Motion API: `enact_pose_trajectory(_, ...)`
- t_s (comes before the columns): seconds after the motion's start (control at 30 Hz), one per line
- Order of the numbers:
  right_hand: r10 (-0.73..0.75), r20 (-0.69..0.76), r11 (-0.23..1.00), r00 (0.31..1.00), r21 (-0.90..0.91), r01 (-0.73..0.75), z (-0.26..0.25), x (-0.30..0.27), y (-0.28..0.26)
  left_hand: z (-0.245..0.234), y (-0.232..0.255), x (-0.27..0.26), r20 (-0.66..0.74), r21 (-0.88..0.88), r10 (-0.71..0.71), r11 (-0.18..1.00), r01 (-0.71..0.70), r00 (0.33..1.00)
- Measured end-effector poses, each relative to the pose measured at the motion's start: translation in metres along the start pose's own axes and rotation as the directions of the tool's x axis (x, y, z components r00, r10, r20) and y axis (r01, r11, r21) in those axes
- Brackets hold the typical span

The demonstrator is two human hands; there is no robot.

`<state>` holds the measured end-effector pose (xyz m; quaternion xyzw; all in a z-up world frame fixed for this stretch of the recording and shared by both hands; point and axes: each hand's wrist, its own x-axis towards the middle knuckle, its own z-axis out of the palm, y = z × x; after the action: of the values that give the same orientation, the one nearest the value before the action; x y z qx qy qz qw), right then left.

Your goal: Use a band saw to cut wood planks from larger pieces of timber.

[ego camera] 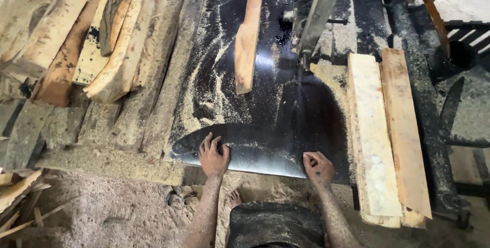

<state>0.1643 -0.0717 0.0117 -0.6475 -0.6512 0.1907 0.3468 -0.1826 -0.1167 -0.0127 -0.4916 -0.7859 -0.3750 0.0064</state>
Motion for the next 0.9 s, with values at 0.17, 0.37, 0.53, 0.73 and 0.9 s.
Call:
enact_pose_trajectory(0.17, -0.013, 0.020, 1.000, 1.000, -0.002, 0.013, 0.000, -0.001, 0.003, 0.001, -0.003, 0.000, 0.019, 0.000, -0.024, 1.000, 0.024, 1.000)
enact_pose_trajectory(0.37, -0.041, 0.028, 0.999, 0.999, -0.029, 0.042, -0.001, -0.001, 0.002, 0.004, -0.007, 0.000, 0.081, 0.057, -0.032, 0.998, 0.027, 0.996)
enact_pose_trajectory(0.53, -0.005, 0.040, 1.000, 0.999, -0.031, 0.007, -0.001, 0.001, 0.000, 0.003, -0.005, 0.001, 0.078, 0.049, -0.040, 0.998, 0.036, 0.996)
enact_pose_trajectory(0.73, 0.001, 0.025, 1.000, 1.000, -0.004, -0.001, -0.005, -0.003, -0.008, 0.001, -0.004, -0.001, 0.062, 0.035, -0.015, 0.999, 0.013, 0.998)
enact_pose_trajectory(0.9, -0.008, 0.015, 1.000, 1.000, 0.001, 0.008, -0.004, -0.001, -0.006, 0.001, -0.002, -0.001, 0.003, 0.019, 0.024, 1.000, -0.024, 1.000)
